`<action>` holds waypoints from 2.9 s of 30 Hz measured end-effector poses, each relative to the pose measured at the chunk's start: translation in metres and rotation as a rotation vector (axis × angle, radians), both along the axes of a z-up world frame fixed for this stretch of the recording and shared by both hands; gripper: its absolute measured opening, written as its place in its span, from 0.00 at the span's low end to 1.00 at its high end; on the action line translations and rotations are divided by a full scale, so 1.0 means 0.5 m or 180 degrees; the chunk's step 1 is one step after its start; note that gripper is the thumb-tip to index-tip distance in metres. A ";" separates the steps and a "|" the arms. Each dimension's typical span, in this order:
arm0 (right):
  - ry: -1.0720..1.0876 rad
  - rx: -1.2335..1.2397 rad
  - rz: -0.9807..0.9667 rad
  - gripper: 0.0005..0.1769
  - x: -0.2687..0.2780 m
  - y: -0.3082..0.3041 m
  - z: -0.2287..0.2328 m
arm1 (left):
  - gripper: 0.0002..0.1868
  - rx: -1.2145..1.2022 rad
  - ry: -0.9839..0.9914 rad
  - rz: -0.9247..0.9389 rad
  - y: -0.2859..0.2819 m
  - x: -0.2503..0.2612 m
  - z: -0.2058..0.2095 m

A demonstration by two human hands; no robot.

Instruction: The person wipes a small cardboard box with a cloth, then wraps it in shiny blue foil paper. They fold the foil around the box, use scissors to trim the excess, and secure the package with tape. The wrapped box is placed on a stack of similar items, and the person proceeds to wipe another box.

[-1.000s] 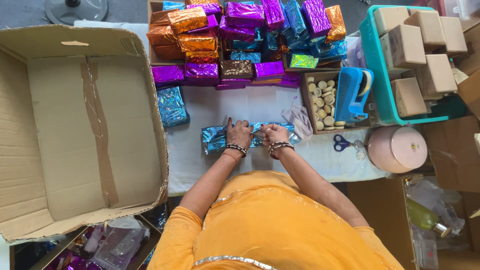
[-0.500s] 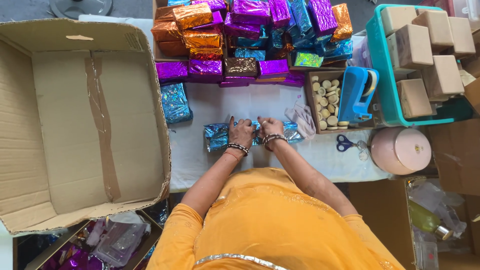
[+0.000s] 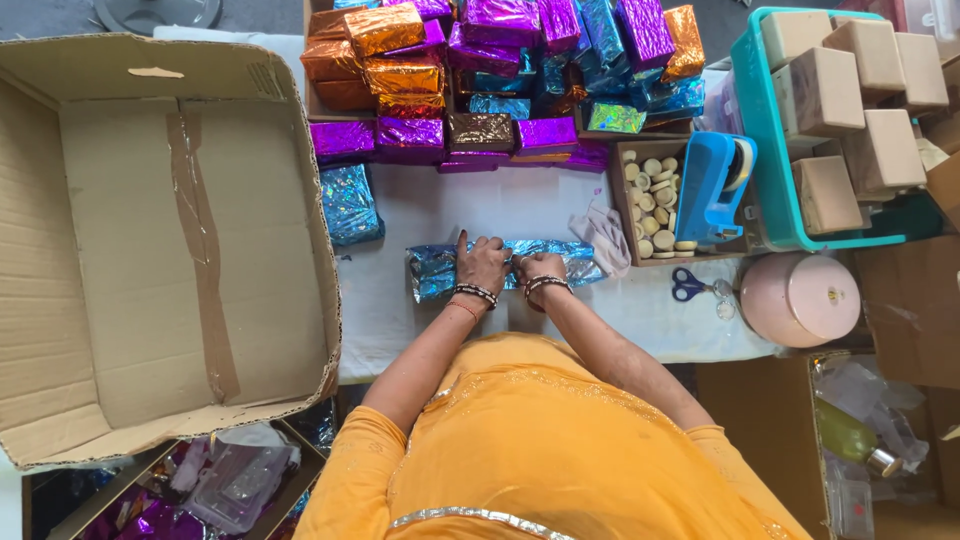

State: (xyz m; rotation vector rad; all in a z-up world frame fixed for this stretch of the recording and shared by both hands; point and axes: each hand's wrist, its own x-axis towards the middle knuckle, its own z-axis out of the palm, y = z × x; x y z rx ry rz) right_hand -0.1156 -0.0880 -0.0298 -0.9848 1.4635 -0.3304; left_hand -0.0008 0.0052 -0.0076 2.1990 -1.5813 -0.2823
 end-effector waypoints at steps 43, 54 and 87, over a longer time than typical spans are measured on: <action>0.0435 -0.0434 0.0520 0.09 -0.032 0.052 0.073 | 0.08 0.0020 0.0401 0.0058 -0.014 0.017 -0.005; 0.1276 -0.1496 0.1296 0.20 -0.073 0.076 0.076 | 0.10 -0.0133 0.0270 -0.0025 -0.003 0.015 -0.011; 0.1785 -0.4199 0.3977 0.34 -0.134 0.103 0.106 | 0.04 -0.0811 0.0124 0.0179 0.082 0.081 -0.024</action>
